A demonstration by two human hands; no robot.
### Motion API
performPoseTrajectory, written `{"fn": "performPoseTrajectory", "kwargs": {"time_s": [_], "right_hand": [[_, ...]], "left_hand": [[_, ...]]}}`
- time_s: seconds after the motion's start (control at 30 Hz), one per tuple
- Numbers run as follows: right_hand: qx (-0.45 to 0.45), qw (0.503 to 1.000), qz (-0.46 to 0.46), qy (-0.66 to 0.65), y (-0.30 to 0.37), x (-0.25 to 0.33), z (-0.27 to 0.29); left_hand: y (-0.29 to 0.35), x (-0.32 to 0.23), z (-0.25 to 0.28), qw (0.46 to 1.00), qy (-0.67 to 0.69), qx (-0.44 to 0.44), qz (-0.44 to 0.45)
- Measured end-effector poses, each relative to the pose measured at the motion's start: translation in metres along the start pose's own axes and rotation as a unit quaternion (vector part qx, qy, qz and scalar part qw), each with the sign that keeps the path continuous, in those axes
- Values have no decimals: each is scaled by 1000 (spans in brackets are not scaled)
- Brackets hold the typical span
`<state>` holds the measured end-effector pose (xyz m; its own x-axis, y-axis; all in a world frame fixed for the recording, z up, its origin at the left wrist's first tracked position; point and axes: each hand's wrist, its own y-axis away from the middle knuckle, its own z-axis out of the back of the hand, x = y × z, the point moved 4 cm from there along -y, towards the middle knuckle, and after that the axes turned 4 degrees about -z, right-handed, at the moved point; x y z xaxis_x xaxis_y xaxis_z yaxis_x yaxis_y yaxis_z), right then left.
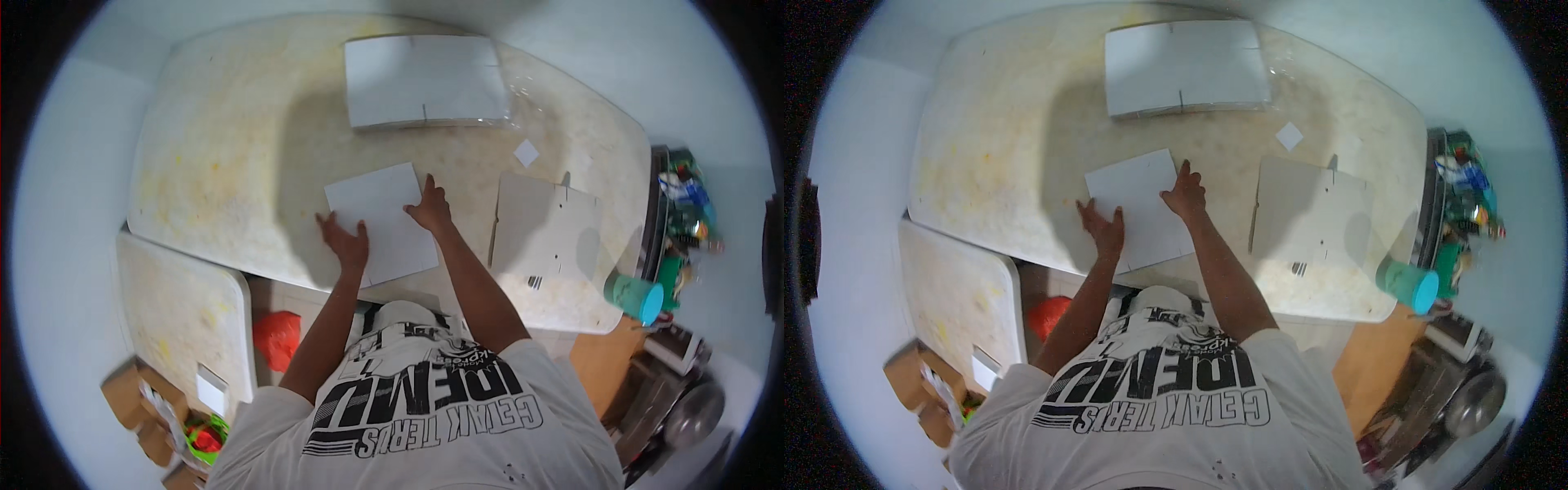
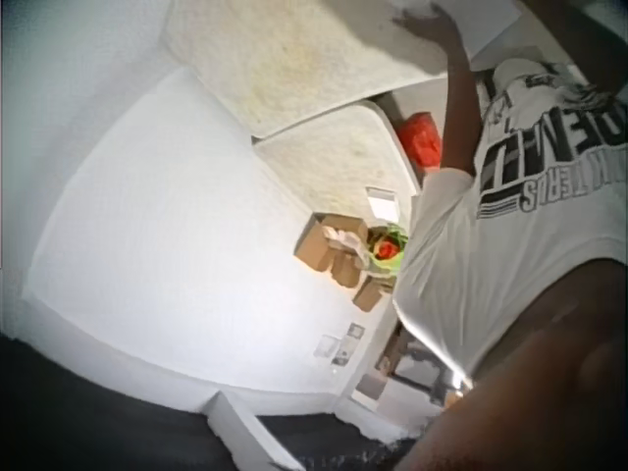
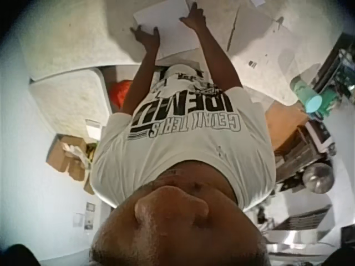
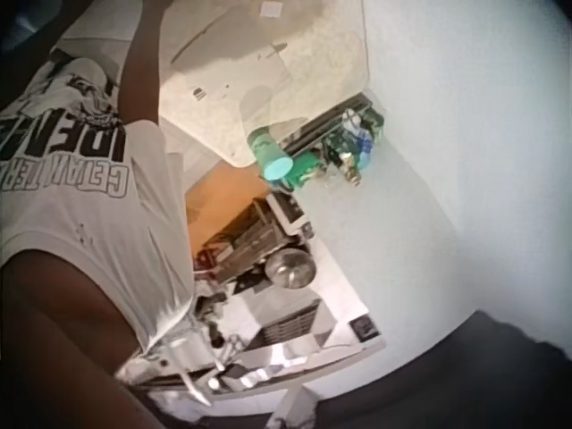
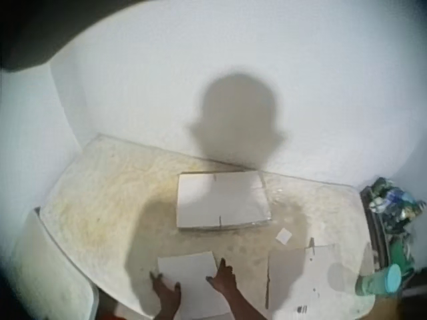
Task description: The person assembles cardboard boxes by hand on a counter, folding the side flaps and tucking them into the main body to form a rectangular box and then setting the completed box aside.
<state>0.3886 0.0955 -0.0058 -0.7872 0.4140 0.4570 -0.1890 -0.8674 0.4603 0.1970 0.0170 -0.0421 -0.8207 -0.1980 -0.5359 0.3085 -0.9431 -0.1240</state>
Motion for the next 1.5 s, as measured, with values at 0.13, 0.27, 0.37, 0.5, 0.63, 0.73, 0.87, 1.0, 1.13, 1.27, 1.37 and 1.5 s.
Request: {"fn": "performPoseTrajectory", "kwargs": {"time_s": [0.13,0.27,0.37,0.5,0.63,0.73,0.87,1.0,1.13,1.27,1.37,1.5], "right_hand": [[114,986,42,-118,-6,-33,-7],[48,961,49,-267,12,-48,13],[-208,912,109,-337,47,-69,58],[188,623,-101,-752,91,-83,28],[91,782,-164,-594,80,-83,-16],[-122,957,-139,-224,65,-81,-5],[-124,976,-162,-73,57,-66,6],[-170,973,-149,-50,43,-43,4],[-163,967,-190,-47,32,-23,-11],[-170,954,-235,-76,31,-23,-13],[-196,944,-244,-99,25,-35,-4],[-62,969,-230,-69,13,-36,5]], "left_hand": [[-23,23,17,875,394,109,260],[-38,9,52,775,552,226,208],[-41,-20,93,912,361,102,-168],[12,-47,71,835,151,165,-502],[43,-68,23,807,155,291,-490],[48,-64,2,766,186,393,-473],[36,-68,8,801,-42,368,-471],[29,-49,4,877,-47,355,-321],[30,-37,-13,832,-106,413,-354],[29,-40,-18,785,-113,519,-319],[27,-44,-16,768,-122,556,-294],[27,-46,-10,767,-115,562,-286]]}}
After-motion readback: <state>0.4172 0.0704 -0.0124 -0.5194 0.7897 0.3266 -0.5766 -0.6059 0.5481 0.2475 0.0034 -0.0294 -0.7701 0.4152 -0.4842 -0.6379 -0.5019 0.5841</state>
